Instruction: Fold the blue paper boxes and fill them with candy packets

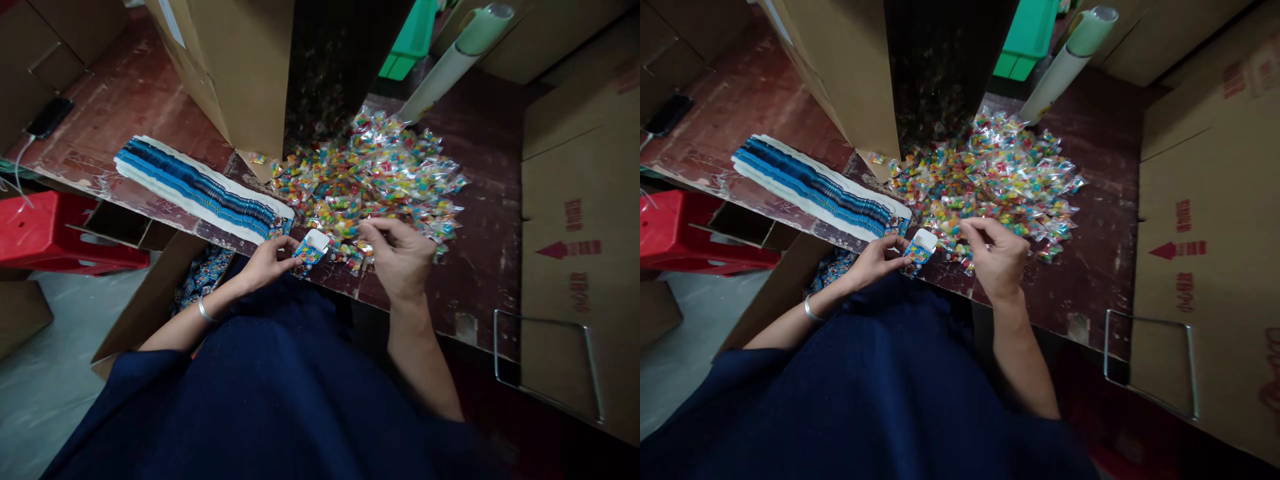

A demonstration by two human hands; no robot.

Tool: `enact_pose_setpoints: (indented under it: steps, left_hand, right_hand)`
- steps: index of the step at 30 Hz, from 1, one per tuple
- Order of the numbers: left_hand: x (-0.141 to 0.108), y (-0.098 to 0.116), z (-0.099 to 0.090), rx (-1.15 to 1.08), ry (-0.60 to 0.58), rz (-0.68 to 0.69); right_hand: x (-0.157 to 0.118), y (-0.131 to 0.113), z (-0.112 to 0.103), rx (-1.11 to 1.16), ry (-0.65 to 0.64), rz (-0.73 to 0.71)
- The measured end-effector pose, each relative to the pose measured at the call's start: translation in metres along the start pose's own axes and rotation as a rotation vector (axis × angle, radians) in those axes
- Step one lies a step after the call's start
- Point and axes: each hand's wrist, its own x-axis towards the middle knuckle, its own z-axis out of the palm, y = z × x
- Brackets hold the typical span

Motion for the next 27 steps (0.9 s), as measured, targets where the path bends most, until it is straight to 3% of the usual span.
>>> enact_pose_setpoints:
  steps: [4,8,11,17,23,27]
  left_hand:
    - [-0.002,0.005,0.004,0.003,0.034,0.056]
    - [-0.005,0.009,0.010,-0.085,0.092,0.127]
    - [-0.009,0.013,0.013,-0.189,0.122,0.162]
    - [-0.011,0.012,0.015,-0.320,0.083,0.164]
    - [-0.010,0.009,0.017,-0.281,0.031,0.132]
    - [-0.011,0.009,0.017,-0.288,0.049,0.165]
  right_hand:
    - [-0.004,-0.021,0.011,0.011,-0.162,-0.048]
    - [-0.003,-0.021,0.022,-0.019,-0.239,-0.159]
    - [-0.008,-0.019,0.029,0.069,-0.238,-0.164]
    - [-0.034,-0.014,0.046,0.291,-0.164,0.083]
    - [-0.032,-0.012,0.049,0.238,-0.240,-0.060]
    - [-0.032,-0.013,0.053,0.288,-0.226,-0.043]
